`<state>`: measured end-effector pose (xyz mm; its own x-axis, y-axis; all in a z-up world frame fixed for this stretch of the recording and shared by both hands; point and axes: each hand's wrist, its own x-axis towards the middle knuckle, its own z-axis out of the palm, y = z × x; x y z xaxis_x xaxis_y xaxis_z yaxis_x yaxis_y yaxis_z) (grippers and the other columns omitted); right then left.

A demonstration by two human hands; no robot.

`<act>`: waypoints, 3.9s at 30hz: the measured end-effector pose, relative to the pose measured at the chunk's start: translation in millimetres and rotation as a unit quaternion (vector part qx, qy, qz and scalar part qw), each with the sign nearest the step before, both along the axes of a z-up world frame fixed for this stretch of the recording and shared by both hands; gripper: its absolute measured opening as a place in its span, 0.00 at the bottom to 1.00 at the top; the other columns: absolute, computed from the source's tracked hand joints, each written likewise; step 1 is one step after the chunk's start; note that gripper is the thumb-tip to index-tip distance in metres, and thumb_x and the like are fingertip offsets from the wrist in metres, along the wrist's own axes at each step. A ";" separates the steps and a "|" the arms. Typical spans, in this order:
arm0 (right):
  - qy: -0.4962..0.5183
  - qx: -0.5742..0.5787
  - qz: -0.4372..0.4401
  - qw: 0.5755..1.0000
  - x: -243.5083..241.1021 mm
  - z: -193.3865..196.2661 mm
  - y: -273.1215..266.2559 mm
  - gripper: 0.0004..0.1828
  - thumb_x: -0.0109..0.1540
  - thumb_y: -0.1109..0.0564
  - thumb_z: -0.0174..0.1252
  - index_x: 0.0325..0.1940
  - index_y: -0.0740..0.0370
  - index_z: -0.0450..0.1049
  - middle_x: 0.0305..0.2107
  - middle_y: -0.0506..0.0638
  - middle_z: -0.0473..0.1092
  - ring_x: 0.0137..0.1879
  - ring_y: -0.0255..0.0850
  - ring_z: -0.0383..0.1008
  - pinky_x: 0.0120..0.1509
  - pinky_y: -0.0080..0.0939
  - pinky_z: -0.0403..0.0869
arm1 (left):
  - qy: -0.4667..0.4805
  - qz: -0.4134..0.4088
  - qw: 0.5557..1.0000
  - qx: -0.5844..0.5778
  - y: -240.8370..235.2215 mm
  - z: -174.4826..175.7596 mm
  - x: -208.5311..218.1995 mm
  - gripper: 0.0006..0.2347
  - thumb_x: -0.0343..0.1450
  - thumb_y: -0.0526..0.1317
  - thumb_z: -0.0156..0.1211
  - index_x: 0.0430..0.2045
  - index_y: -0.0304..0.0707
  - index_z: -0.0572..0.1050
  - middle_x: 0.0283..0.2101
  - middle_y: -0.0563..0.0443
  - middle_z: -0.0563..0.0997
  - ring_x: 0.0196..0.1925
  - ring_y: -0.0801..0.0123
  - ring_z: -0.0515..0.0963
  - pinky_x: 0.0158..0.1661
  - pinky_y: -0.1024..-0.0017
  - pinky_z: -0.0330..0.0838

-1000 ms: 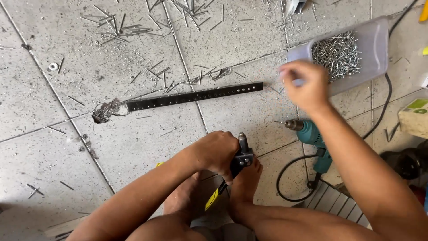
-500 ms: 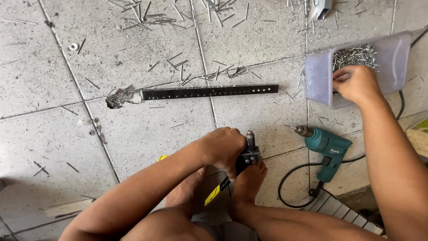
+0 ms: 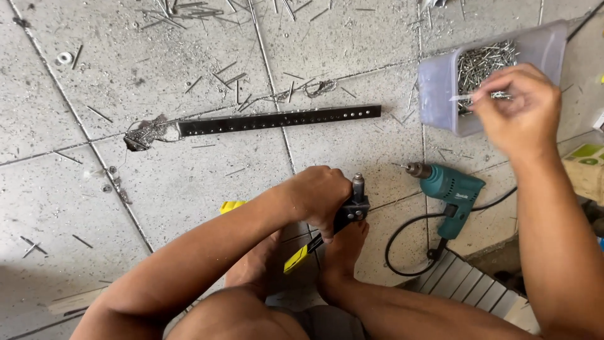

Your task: Drilling holes and installing rivets to secure a metal bracket on a tiled floor.

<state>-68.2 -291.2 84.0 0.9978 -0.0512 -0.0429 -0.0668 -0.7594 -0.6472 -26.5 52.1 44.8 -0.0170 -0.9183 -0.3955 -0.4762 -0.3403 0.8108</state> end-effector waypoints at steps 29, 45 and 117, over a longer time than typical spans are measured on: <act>0.374 0.261 0.017 0.889 -56.0 -8.1 109.4 0.39 0.56 0.33 0.59 0.60 0.66 0.72 0.50 0.68 0.76 0.49 0.59 0.81 0.34 0.46 0.82 | 0.344 0.256 0.895 -0.124 -47.4 -32.6 -4.2 0.18 0.53 0.48 0.78 0.20 0.33 0.78 0.17 0.45 0.80 0.20 0.64 0.81 0.30 0.69 0.80; 0.250 0.167 -0.240 0.923 -139.0 -75.8 197.8 0.15 0.55 0.53 0.72 0.31 0.65 0.73 0.17 0.53 0.73 0.26 0.38 0.75 0.33 0.39 0.73 | 0.472 0.573 0.639 -0.200 -83.9 -91.8 -42.7 0.16 0.62 0.45 0.73 0.09 0.44 0.70 0.13 0.56 0.74 0.20 0.81 0.74 0.26 0.85 0.65; 0.611 -0.042 -0.085 0.786 -66.6 30.3 139.6 0.33 0.58 0.46 0.59 0.59 0.75 0.71 0.38 0.65 0.77 0.46 0.54 0.80 0.46 0.52 0.75 | 0.632 0.573 0.400 -0.335 -126.4 -130.3 -59.3 0.25 0.72 0.55 0.60 0.10 0.35 0.66 0.11 0.41 0.64 0.15 0.59 0.68 0.21 0.67 0.67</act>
<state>-134.8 -151.6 114.3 0.1920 -0.2327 -0.9534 -0.7049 -0.7087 0.0310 -85.7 -74.3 -85.5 0.7696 -0.5025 -0.3939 0.6155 0.7481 0.2481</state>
